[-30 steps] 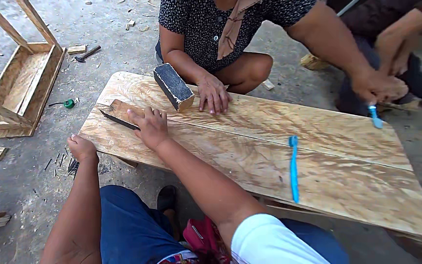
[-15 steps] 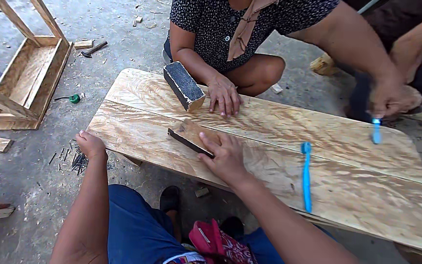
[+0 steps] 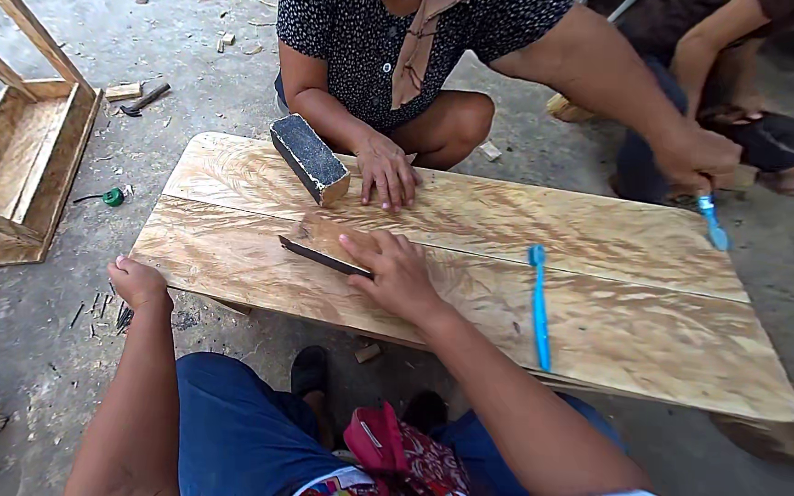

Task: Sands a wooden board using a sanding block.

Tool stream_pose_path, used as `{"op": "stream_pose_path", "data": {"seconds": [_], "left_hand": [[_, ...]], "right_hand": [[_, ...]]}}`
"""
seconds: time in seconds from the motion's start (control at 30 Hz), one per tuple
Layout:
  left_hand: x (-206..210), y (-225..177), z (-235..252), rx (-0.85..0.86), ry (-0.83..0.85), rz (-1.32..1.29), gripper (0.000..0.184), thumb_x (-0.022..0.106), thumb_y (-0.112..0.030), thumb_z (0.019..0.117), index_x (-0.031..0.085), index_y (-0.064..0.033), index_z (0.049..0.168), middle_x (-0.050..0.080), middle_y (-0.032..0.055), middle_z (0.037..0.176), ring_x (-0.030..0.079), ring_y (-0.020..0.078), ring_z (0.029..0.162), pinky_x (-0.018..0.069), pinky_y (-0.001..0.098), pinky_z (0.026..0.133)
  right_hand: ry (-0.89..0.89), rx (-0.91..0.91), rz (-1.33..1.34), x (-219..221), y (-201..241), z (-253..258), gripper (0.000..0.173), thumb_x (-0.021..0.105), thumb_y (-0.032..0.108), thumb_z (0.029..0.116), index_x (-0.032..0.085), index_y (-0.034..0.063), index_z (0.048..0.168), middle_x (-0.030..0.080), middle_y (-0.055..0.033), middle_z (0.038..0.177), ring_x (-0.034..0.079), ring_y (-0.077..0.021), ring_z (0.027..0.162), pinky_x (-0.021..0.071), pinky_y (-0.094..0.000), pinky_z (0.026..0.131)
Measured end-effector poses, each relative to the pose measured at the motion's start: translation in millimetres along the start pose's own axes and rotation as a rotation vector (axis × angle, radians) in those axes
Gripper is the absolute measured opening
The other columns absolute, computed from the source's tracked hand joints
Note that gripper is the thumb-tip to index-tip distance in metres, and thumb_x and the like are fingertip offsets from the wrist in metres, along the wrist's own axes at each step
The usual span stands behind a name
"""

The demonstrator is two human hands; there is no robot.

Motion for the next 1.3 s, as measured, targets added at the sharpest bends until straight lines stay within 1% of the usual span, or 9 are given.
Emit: {"op": "stream_pose_path", "data": {"seconds": [0.13,0.3,0.47,0.57,0.8,0.9,0.97,1.13,1.3], "left_hand": [[4,7,6,0.005,-0.012,-0.074,0.049,0.021,-0.026,0.1132,0.042,0.0057,0.144,0.052,0.0284,0.141,0.052,0.0348,0.132,0.0400,0.0517,0.110],[9,12,11,0.006,-0.021,-0.107,0.048,0.021,-0.027,0.1132,0.044,0.0050,0.141,0.054,0.0278,0.137,0.054,0.0347,0.128,0.0421,0.0532,0.107],[4,3,5,-0.003,0.010,-0.007,0.049,0.023,-0.025,0.1131,0.042,0.0059,0.146,0.052,0.0298,0.143,0.050,0.0373,0.136,0.0386,0.0537,0.112],[1,0,2,0.001,0.026,0.083,0.050,0.022,-0.025,0.1128,0.043,0.0062,0.145,0.052,0.0304,0.143,0.049,0.0403,0.137,0.0371,0.0593,0.111],[-2,-5,-7,-0.008,0.034,0.068,0.050,0.021,-0.025,0.1130,0.038,0.0054,0.149,0.049,0.0289,0.147,0.047,0.0367,0.139,0.0369,0.0537,0.113],[-2,-4,-4,0.000,0.024,0.051,0.050,0.021,-0.025,0.1128,0.039,0.0059,0.148,0.049,0.0303,0.146,0.048,0.0393,0.137,0.0376,0.0575,0.111],[1,-3,-1,-0.004,0.001,0.006,0.049,0.021,-0.025,0.1132,0.040,0.0057,0.147,0.051,0.0289,0.144,0.049,0.0359,0.136,0.0379,0.0522,0.112],[3,1,3,-0.018,-0.015,0.012,0.048,0.024,-0.025,0.1129,0.042,0.0044,0.146,0.054,0.0278,0.141,0.052,0.0349,0.134,0.0397,0.0504,0.111],[-1,-3,1,-0.014,0.029,0.168,0.050,0.022,-0.026,0.1125,0.042,0.0049,0.146,0.051,0.0300,0.145,0.048,0.0415,0.138,0.0363,0.0614,0.111]], "right_hand": [[-0.104,0.010,-0.035,-23,-40,-49,0.049,0.067,0.045,0.0927,0.071,0.0211,0.135,0.065,-0.0280,0.120,0.062,-0.0495,0.105,0.0471,-0.0667,0.083],[-0.136,-0.042,-0.023,10,19,12,0.048,0.076,0.035,0.0867,0.073,0.0203,0.132,0.066,-0.0255,0.106,0.062,-0.0452,0.097,0.0474,-0.0603,0.080],[0.188,0.043,0.045,70,111,116,0.060,0.074,0.031,0.0927,0.055,0.0350,0.150,0.060,-0.0235,0.129,0.054,-0.0439,0.121,0.0439,-0.0618,0.092],[0.259,0.034,0.056,74,126,130,0.062,0.072,0.029,0.0960,0.050,0.0364,0.153,0.058,-0.0212,0.134,0.053,-0.0411,0.125,0.0438,-0.0590,0.094],[-0.004,0.043,0.034,13,27,22,0.059,0.081,0.029,0.0882,0.062,0.0298,0.144,0.064,-0.0226,0.119,0.061,-0.0432,0.107,0.0491,-0.0595,0.084],[-0.076,0.098,-0.015,-15,-21,-35,0.053,0.078,0.033,0.0896,0.066,0.0270,0.141,0.065,-0.0259,0.122,0.062,-0.0482,0.110,0.0489,-0.0661,0.088],[-0.144,0.085,-0.033,-21,-31,-45,0.049,0.074,0.035,0.0894,0.070,0.0210,0.136,0.065,-0.0290,0.118,0.062,-0.0505,0.105,0.0476,-0.0672,0.086],[-0.082,0.089,-0.011,15,31,16,0.054,0.080,0.028,0.0855,0.068,0.0229,0.138,0.065,-0.0271,0.114,0.061,-0.0478,0.107,0.0471,-0.0647,0.088],[0.207,0.079,0.041,54,91,98,0.061,0.073,0.029,0.0946,0.052,0.0339,0.152,0.058,-0.0238,0.134,0.054,-0.0433,0.126,0.0442,-0.0612,0.094]]}}
Point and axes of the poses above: each hand's wrist, its own z-axis towards the middle knuckle, its own x-axis out of the palm, y = z × x, the point moved 6 cm from there along z, towards the middle knuckle
